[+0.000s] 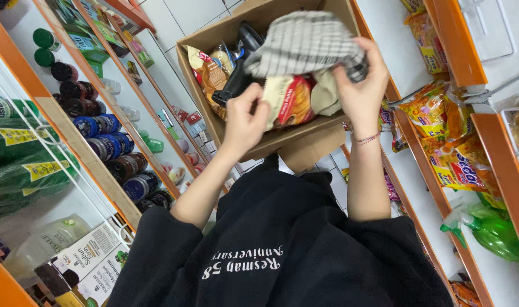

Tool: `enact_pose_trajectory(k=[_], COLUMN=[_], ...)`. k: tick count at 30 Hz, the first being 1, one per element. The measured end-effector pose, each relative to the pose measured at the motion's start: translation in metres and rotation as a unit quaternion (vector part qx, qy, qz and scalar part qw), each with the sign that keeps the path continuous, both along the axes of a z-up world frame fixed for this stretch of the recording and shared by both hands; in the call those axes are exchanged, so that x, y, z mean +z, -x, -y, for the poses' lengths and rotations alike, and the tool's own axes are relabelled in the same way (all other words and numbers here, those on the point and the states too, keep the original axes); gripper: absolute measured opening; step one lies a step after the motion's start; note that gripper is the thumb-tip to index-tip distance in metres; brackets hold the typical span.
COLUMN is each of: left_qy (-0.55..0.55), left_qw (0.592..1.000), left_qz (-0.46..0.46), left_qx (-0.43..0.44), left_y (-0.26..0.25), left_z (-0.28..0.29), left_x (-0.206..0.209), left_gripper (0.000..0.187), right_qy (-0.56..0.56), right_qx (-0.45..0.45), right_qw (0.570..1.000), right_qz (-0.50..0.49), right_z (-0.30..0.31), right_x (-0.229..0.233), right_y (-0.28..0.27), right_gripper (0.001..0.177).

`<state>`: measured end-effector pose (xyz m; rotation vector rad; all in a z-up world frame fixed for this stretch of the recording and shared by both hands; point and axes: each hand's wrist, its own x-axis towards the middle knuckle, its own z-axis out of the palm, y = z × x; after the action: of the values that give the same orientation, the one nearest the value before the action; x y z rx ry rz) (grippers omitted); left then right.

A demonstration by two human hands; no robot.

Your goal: The person takes packaged croissants and plastic containers of cakes from a cardboard box and places them onto a refrigerated display shelf. They use a barcode scanner on the items and wipe the shelf edges with a cloth before arranging the products.

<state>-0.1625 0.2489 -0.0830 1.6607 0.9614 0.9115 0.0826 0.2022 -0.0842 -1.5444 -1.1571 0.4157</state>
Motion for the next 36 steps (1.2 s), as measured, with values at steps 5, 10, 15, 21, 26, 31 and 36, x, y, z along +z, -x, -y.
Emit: enact_pose_trajectory(k=[5, 10, 15, 21, 26, 31, 36], left_qy=[0.001, 0.062, 0.14, 0.208, 0.169, 0.04, -0.074], left_qw=[0.998, 0.973, 0.892, 0.853, 0.885, 0.976, 0.991], left_qz=[0.069, 0.214, 0.423, 0.459, 0.433, 0.213, 0.109], left_qx=[0.01, 0.055, 0.075, 0.137, -0.016, 0.009, 0.038], left_y=[0.046, 0.093, 0.095, 0.046, 0.022, 0.018, 0.011], left_z=[-0.017, -0.029, -0.029, -0.009, 0.017, 0.024, 0.03], left_x=[0.001, 0.005, 0.011, 0.014, -0.008, -0.013, 0.0], left_gripper=[0.007, 0.013, 0.017, 0.039, 0.029, 0.033, 0.027], right_qy=[0.036, 0.081, 0.0, -0.082, -0.198, -0.165, -0.169], right_qx=[-0.043, 0.013, 0.074, 0.305, 0.089, 0.052, 0.021], right_qw=[0.991, 0.966, 0.982, 0.877, 0.758, 0.753, 0.765], right_qz=[0.124, 0.247, 0.176, -0.362, -0.615, -0.635, -0.622], right_z=[-0.001, -0.002, 0.002, 0.026, 0.023, 0.025, 0.03], right_x=[0.003, 0.001, -0.022, -0.018, 0.007, 0.026, 0.032], right_y=[-0.013, 0.006, 0.029, 0.054, 0.072, 0.045, 0.029], right_gripper=[0.043, 0.077, 0.084, 0.094, 0.061, 0.05, 0.043])
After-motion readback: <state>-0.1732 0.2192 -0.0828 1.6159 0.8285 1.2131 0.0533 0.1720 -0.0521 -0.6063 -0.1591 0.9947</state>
